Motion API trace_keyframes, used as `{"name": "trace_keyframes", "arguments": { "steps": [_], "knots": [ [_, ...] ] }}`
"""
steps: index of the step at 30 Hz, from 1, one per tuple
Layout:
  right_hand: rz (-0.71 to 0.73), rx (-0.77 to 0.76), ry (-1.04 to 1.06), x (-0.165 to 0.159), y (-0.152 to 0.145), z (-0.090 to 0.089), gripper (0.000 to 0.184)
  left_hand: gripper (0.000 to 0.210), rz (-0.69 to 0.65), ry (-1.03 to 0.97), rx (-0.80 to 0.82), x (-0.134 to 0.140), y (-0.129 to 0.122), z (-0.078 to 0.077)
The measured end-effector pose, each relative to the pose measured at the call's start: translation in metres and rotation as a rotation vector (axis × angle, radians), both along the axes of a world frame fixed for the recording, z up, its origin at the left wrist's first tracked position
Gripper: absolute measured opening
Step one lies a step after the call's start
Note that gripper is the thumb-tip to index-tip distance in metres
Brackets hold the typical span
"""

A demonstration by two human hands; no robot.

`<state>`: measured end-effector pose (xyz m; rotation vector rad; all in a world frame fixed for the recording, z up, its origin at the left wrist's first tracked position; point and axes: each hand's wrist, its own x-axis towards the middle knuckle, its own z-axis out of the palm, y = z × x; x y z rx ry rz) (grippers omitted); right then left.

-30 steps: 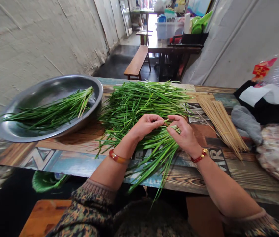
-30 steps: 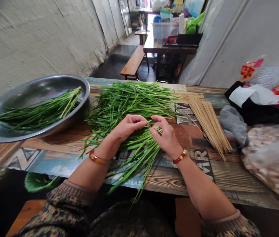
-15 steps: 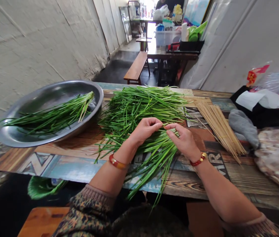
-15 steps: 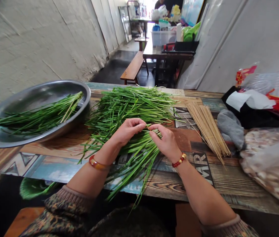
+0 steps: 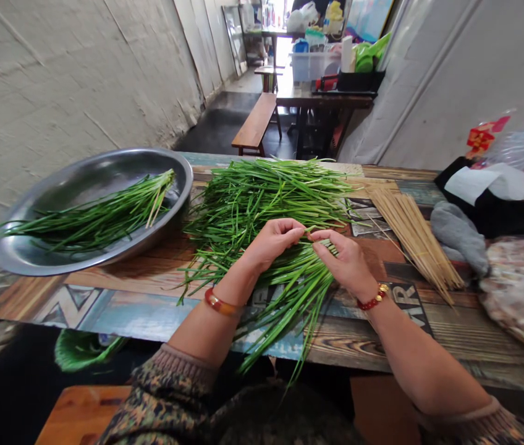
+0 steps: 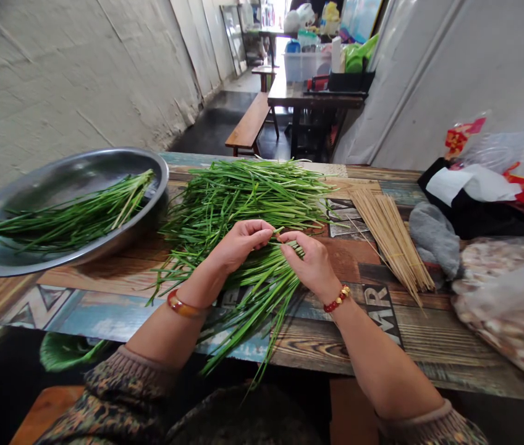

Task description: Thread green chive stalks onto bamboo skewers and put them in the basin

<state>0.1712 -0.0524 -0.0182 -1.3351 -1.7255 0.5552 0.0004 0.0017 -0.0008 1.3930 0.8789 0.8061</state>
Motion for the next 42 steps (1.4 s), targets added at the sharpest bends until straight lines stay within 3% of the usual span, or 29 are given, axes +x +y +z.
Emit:
{"name": "trace_keyframes", "arguments": {
  "steps": [42],
  "knots": [
    [-0.015,0.038,-0.046,-0.0009,-0.0012,0.0015,0.015,0.024,-0.013,-0.085,-0.074,0.0005,0.0006,-0.0028]
  ]
}}
